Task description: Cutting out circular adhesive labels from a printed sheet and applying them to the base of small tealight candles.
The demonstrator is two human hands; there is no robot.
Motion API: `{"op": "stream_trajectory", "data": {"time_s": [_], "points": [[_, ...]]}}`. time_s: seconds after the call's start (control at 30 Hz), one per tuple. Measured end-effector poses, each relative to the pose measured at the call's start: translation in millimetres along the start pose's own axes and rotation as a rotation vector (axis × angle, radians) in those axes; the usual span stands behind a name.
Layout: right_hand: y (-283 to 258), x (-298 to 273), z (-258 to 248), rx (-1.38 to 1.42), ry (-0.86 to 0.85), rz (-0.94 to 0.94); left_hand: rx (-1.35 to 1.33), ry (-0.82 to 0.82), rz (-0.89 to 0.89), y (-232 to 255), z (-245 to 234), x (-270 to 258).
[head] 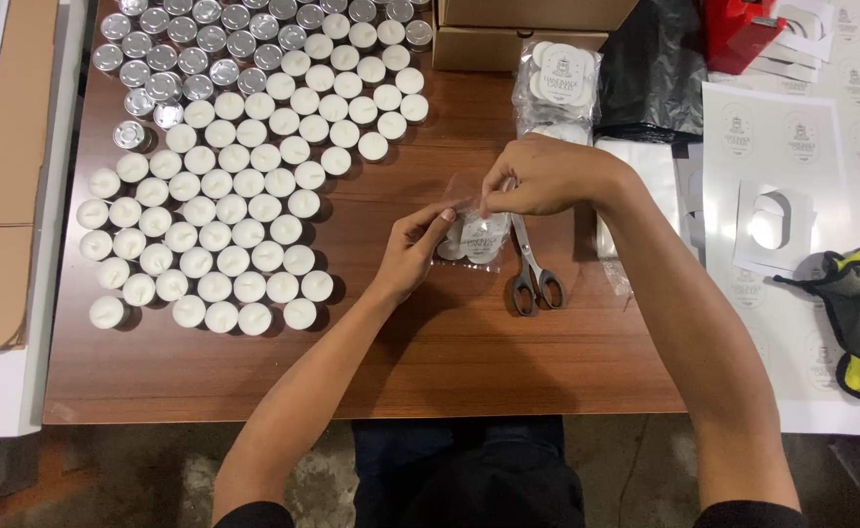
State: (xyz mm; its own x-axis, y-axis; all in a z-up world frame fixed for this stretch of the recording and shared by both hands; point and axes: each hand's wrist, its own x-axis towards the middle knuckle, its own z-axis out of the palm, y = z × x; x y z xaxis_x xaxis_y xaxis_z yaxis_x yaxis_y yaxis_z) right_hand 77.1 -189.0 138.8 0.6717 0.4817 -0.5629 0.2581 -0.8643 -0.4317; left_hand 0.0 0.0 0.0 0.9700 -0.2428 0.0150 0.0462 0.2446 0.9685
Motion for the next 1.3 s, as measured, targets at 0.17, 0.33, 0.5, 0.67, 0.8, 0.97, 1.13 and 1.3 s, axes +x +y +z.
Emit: {"op": "stream_trajectory", "data": {"time_s": [0.17, 0.33, 0.5, 0.67, 0.8, 0.97, 1.13, 1.3], "points": [[2.5, -3.3, -0.2, 0.033, 0.005, 0.022, -0.009, 0.017, -0.004, -5.0, -0.4, -0.5], [8.0, -0.4, 5.0, 0.045, 0.004, 0.042, 0.014, 0.007, -0.008, 4.2, 3.5, -2.0], [23.0, 14.8, 20.2, 0.073, -0.029, -0.005, 0.007, 0.012, -0.017, -16.1, -4.6, 0.2], [22.3, 14.4, 21.9, 0.049, -0.031, -0.017, 0.008, 0.01, -0.023, -20.3, -3.2, 1.4], [23.8, 15.4, 24.5, 0.04, -0.023, -0.057, 0.002, 0.015, 0.005, 2.5, 4.5, -2.5], [-9.6, -18.8, 5.5, 0.163, 0.119, -0.096, 0.003, 0.026, 0.008, 1.6, 2.4, -3.2], [39.1, -19.3, 42.6, 0.428, 0.722, -0.483, -0.001, 0.063, 0.006, 10.0, 9.0, -4.8], [73.6, -2.4, 113.3, 0.978, 0.749, -0.418, -0.043, 0.108, 0.093, 21.0, 18.8, -10.2]]}}
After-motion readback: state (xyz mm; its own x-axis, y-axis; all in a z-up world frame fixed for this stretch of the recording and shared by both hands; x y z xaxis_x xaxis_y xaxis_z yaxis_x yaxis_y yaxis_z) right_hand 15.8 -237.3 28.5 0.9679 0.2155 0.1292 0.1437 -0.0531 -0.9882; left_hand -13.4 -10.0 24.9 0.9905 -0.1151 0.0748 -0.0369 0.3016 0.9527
